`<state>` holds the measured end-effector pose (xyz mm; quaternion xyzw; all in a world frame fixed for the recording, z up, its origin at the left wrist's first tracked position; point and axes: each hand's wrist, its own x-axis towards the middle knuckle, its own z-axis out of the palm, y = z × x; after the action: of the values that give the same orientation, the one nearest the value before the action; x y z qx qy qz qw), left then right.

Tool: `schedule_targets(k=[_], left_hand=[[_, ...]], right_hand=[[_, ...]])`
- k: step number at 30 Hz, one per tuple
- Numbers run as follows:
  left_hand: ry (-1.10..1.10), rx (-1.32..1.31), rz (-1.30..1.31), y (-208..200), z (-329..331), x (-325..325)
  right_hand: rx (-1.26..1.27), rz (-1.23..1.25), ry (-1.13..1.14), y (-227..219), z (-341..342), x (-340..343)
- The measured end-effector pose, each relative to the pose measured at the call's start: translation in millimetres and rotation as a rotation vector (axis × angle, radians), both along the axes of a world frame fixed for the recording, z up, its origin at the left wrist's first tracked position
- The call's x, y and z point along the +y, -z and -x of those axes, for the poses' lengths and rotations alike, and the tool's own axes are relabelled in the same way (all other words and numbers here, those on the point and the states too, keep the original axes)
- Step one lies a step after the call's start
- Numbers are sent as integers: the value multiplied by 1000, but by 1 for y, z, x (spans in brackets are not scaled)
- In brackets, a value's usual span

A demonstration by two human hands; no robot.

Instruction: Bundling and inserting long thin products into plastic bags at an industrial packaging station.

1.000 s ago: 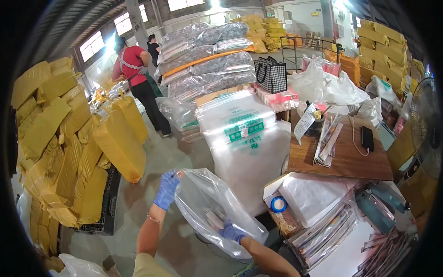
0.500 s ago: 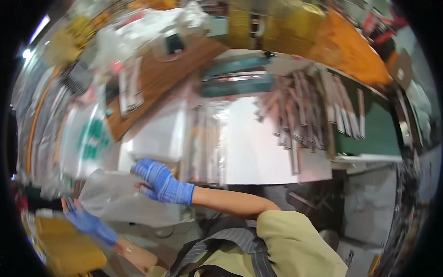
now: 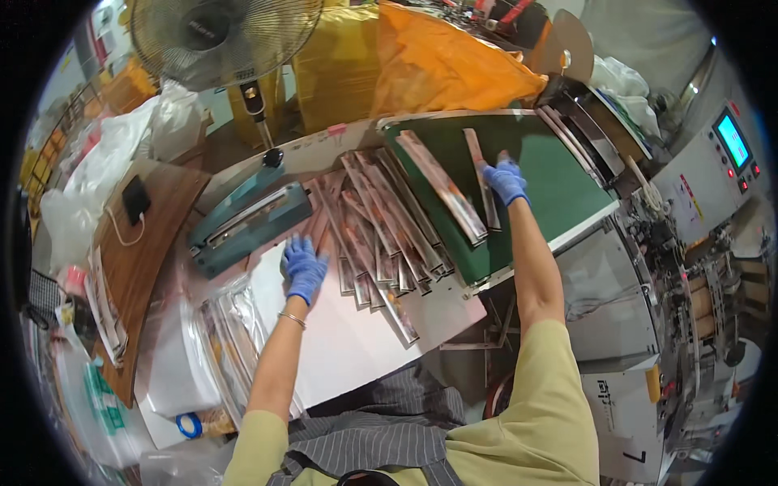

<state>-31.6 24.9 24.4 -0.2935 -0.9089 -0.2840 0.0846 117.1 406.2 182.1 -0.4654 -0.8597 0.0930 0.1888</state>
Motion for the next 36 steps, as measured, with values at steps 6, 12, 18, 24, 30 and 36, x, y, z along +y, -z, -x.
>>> schedule_targets(k=[6,12,18,24,30,36], left_hand=[[-2,-498,30,-24,-54,39],[-315,-489,-229,-28,-18,81],[-7,-978,-1033,-23,10,84],[71,-1504,-749,-46,-128,-72],[44,-1340,-777,-67,-205,-116],[234,-985,-1009,-105,-122,-116]], right_hand=[[-9,-298,-620,45,48,-126],[130,32,-165,115,89,-156],[292,699,-225,113,107,-198],[508,1754,-346,118,-53,-288],[573,1670,-479,68,-116,-351],[635,797,-1138,1,-59,-328]])
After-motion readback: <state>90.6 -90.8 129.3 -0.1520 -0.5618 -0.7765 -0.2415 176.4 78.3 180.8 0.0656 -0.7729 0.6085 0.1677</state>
